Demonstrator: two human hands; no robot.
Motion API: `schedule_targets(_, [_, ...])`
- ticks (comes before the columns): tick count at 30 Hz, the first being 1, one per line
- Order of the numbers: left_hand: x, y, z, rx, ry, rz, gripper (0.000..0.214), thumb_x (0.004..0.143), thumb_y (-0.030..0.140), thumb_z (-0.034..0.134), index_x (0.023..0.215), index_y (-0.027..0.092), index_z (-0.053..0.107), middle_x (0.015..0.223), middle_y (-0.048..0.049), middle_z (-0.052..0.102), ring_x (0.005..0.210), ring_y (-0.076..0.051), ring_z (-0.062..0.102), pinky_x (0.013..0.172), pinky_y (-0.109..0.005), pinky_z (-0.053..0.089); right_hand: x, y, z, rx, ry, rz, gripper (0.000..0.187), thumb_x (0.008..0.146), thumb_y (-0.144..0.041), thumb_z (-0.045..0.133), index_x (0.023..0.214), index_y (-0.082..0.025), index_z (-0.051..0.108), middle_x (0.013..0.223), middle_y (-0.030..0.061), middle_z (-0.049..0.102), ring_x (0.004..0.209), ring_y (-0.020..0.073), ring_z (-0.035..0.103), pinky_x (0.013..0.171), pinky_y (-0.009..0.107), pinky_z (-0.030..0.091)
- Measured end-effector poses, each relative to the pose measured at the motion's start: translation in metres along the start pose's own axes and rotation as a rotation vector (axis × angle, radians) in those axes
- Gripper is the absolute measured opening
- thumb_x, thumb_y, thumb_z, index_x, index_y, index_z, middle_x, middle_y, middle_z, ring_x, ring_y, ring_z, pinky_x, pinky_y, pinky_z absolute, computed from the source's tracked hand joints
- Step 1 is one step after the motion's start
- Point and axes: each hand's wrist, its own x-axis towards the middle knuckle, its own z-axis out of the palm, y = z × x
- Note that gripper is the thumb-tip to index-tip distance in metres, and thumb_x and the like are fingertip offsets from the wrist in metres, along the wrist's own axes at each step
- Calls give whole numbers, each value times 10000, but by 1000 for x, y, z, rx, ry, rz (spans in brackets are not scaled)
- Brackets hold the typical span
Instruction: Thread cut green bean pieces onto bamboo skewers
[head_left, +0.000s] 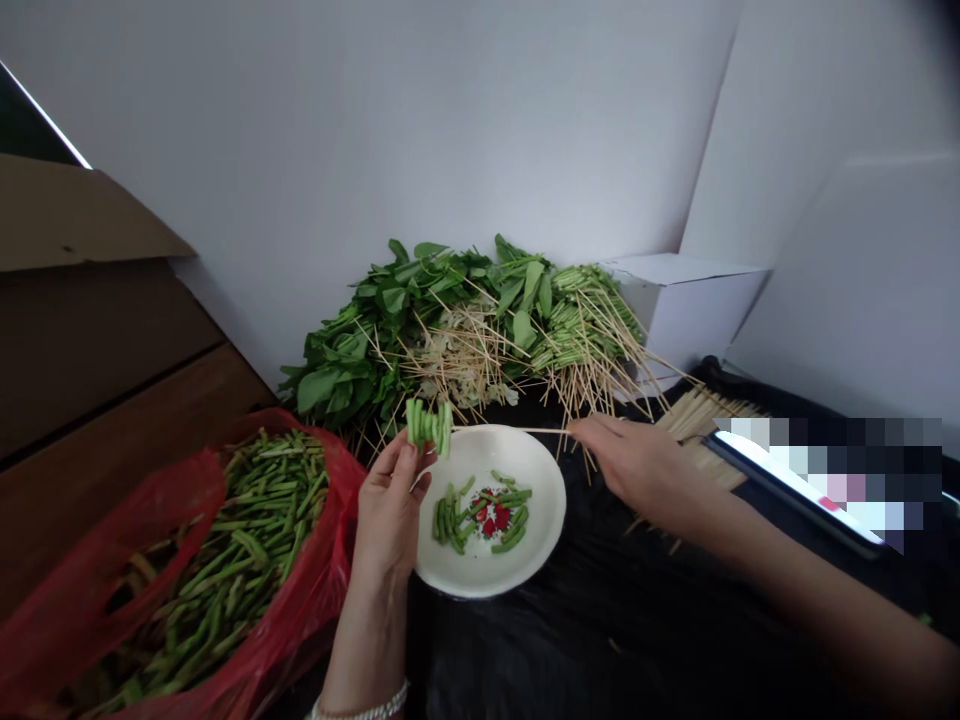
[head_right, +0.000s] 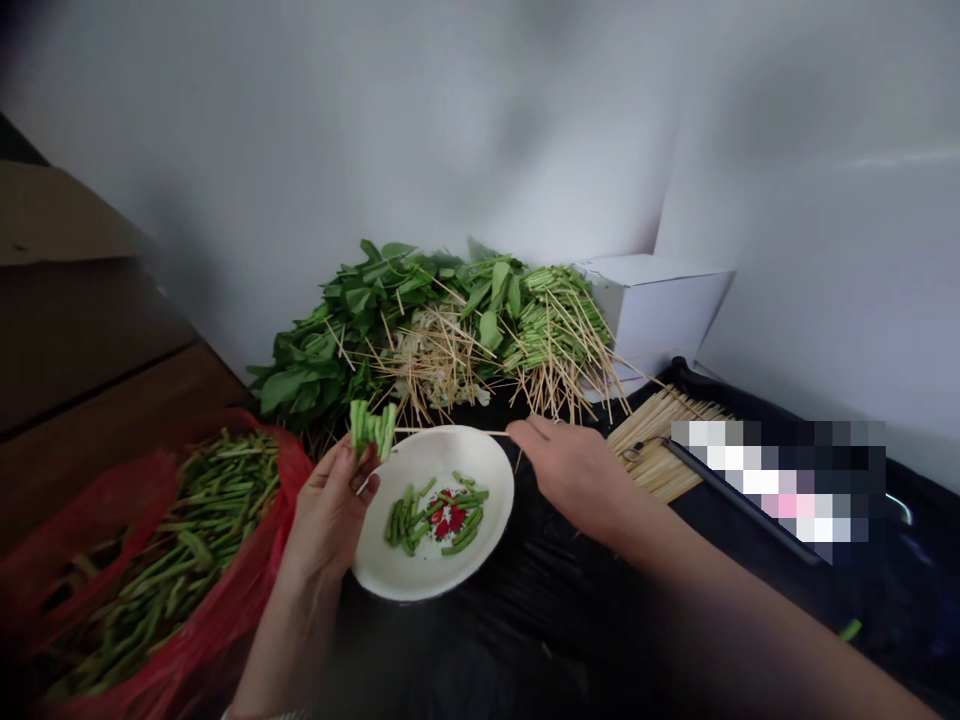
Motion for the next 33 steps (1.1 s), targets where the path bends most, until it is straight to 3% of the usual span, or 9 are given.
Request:
schedule_targets(3, [-4,-2,4,81,-83,-24,443,731,449,725,1116,236,671,973,-45,711,812,-102,616,686,-193,444,4,26,-6,86,172,80,242,911,-166,337,941,-183,576,784,39,643,707,160,598,660,270,435])
schedule_targets(5, [-5,-4,5,112,-100,-48,450,729,430,732,1122,221,669,975,-54,705,807,-100,607,692,-192,436,12,49,-10,151,204,221,226,927,-246,363,847,-209,571,671,7,619,606,147,575,617,264,422])
schedule_targets(11, [-6,-5,6,150,-101,-84,451,680,402,775,1080,211,692,936,-52,703,800,-107,604,699,-201,429,47,130,-16,167,344,594,224,893,-269,389,907,-205,603,720,22,675,596,159,578,649,283,429])
schedule_targets(16, [-8,-4,9,164,-102,-111,451,646,388,801,1047,207,707,914,-48,707,792,-105,606,690,-193,424,70,185,-11,28,345,776,279,873,-197,370,943,-166,638,775,65,707,795,205,630,769,299,432])
schedule_targets(18, [-9,-3,10,165,-96,-115,444,634,381,809,1030,202,713,899,-44,706,781,-101,604,686,-189,424,75,199,-7,-59,243,852,285,853,-165,385,933,-143,658,780,89,708,848,230,632,779,310,426])
schedule_targets(20, [-10,-3,11,170,-96,-116,436,631,374,812,1019,199,716,890,-40,704,774,-97,602,688,-187,427,77,209,-3,-112,55,893,245,810,-154,448,888,-132,680,785,100,706,844,246,636,745,307,426])
schedule_targets(22, [-10,-3,11,178,-94,-119,432,630,368,812,1014,196,717,886,-40,705,776,-100,603,690,-189,430,78,215,1,-149,-35,903,233,790,-152,480,890,-121,689,803,109,705,837,249,639,719,300,423])
schedule_targets(29, [-9,-4,11,200,-86,-111,436,596,367,827,985,197,729,879,-47,714,764,-114,612,672,-205,438,80,226,2,-254,-52,833,273,819,-149,467,962,-57,681,945,213,681,914,304,617,751,355,406])
schedule_targets(33, [-8,-5,10,206,-108,-112,412,614,356,818,988,208,728,887,-38,713,781,-109,610,685,-198,440,68,215,-6,-305,-52,753,324,883,-251,428,1007,-79,673,1012,228,656,949,323,596,752,380,403])
